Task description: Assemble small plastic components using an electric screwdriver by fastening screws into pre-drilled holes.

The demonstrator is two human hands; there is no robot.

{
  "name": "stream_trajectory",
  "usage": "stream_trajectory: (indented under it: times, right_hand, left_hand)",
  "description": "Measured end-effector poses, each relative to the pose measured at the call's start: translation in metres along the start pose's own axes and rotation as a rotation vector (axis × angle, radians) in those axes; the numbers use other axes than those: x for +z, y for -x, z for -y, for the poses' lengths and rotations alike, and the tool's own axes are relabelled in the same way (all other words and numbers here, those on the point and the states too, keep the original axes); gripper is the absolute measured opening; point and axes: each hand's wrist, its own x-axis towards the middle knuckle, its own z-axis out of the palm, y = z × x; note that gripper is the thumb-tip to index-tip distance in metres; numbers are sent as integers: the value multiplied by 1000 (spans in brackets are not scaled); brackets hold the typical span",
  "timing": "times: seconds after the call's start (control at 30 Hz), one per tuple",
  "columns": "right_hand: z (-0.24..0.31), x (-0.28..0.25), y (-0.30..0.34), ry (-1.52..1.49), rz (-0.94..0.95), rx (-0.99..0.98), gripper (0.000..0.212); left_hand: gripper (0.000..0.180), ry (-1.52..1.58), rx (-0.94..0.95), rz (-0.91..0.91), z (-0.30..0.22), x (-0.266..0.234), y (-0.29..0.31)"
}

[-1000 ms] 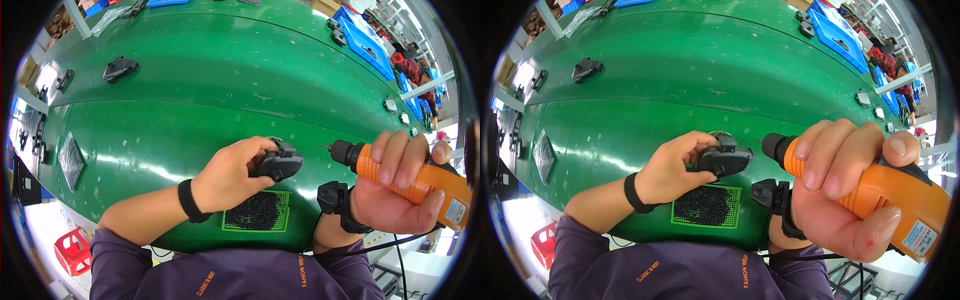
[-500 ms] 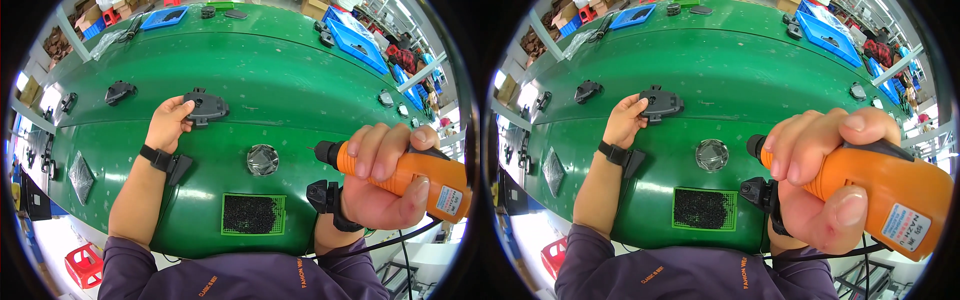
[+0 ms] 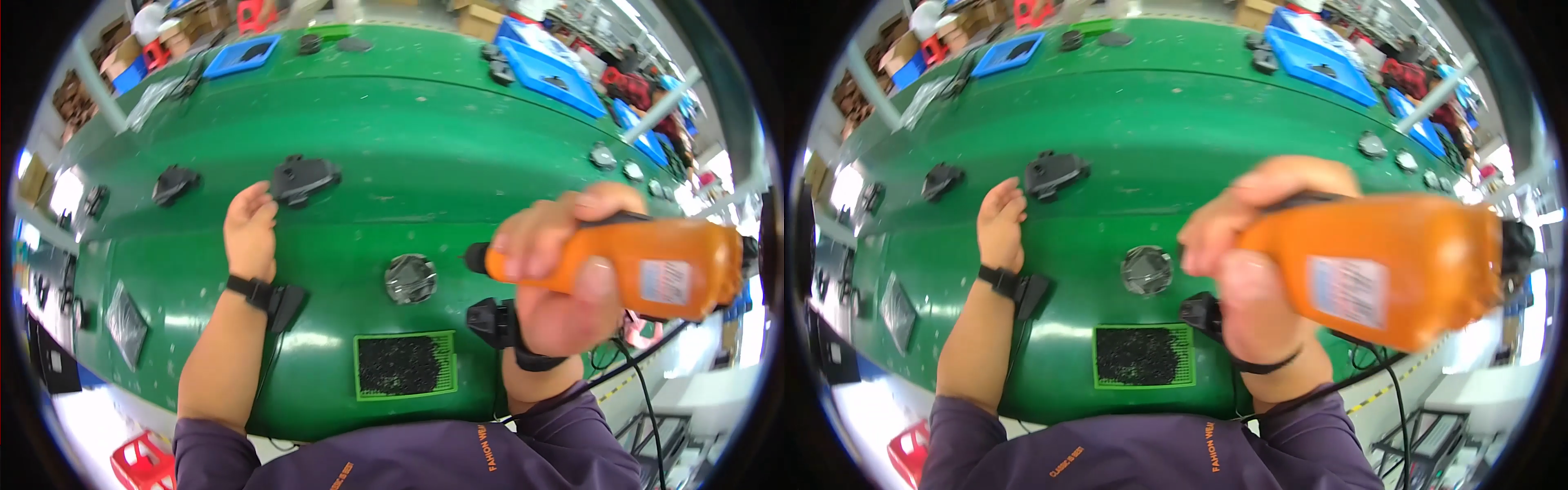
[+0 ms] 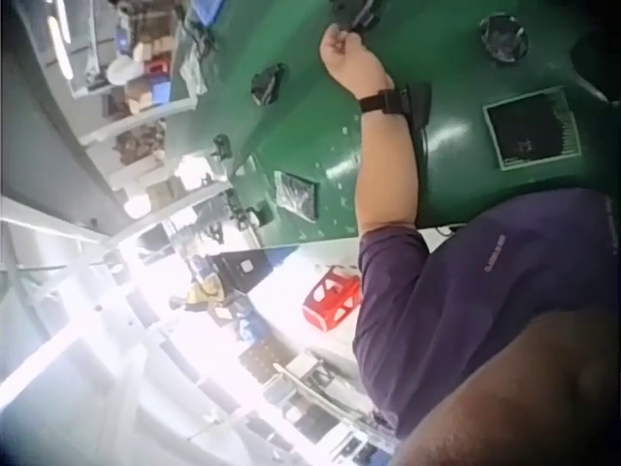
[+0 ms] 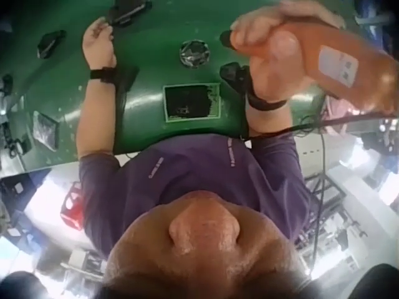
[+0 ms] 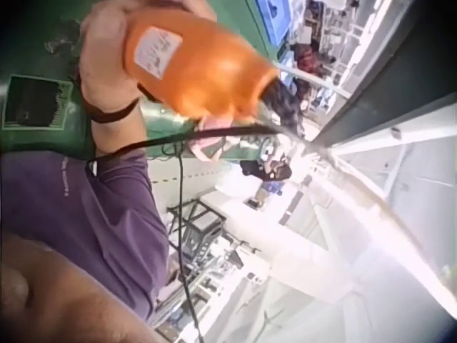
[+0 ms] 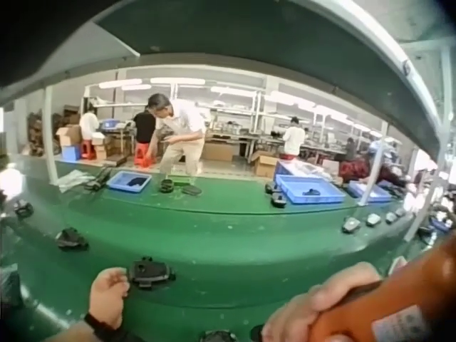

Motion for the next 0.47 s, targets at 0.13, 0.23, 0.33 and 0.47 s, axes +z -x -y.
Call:
stream_trajectory:
  times: [0.13,0.23,0.33,0.47]
  right_hand:
    - [-12,4,-1,-16,-74,24,39]
    - [-10,-2,2,18,-121,87,36]
    - [-14,-11,7,-2,-112,218,36]
    - [-15,-30,19,101,-18,279,39]
  left_hand:
    - [37,-12,45,31,4,-6,-2]
    - [37,-37,30,39,4,3,-2]
    - [37,-38,8,45,12,2,-8]
    - [39,-78,17,69,23,4,-17]
